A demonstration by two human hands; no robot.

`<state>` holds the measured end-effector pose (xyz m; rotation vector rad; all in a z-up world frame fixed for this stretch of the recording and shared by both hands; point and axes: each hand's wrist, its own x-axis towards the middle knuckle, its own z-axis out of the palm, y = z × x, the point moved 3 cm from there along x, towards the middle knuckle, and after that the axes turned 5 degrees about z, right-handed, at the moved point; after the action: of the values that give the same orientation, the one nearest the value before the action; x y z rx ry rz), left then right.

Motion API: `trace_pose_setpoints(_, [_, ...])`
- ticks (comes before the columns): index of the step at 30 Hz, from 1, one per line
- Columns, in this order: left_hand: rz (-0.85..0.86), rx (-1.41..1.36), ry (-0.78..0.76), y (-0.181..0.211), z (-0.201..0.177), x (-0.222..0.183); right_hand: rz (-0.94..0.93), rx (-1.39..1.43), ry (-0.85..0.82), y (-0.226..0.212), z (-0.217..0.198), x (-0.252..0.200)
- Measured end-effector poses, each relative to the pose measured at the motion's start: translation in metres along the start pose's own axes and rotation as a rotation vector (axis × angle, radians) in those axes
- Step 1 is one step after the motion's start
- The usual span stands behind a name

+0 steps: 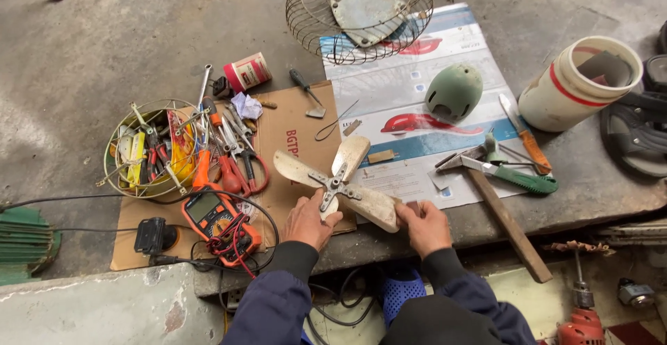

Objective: Sanding the edges of a metal fan blade and fitting a motor component to ensure a proper mechanical fit.

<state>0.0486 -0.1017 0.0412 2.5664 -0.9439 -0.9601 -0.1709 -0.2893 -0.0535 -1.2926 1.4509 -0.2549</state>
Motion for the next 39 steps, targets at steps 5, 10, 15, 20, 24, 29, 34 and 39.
trace_pose_setpoints(5, [-0.015,-0.019,-0.001,0.002,-0.001,-0.006,-0.001,-0.09,0.029,0.008,0.0,-0.012])
trace_pose_setpoints(10, [-0.007,-0.053,0.001,-0.003,0.002,-0.002,-0.011,-0.109,0.033,-0.005,0.001,-0.014])
trace_pose_setpoints(15, [0.01,-0.058,-0.009,-0.011,0.009,0.004,0.03,-0.099,0.004,0.007,0.003,-0.015])
trace_pose_setpoints(20, [0.001,-0.05,0.018,-0.009,0.007,0.004,-0.035,-0.062,-0.005,-0.031,0.006,0.016])
trace_pose_setpoints(24, [-0.011,0.002,0.0,0.006,-0.003,-0.007,0.02,0.286,-0.028,-0.03,-0.017,-0.034])
trace_pose_setpoints(29, [-0.028,0.117,0.026,0.022,-0.019,-0.008,0.049,0.205,-0.043,-0.008,-0.01,-0.044])
trace_pose_setpoints(34, [-0.025,0.112,0.019,0.023,-0.017,-0.012,0.064,0.186,-0.032,-0.001,-0.005,-0.028])
trace_pose_setpoints(39, [-0.027,0.111,0.029,0.03,-0.023,-0.013,0.029,0.043,0.002,0.004,-0.006,-0.018])
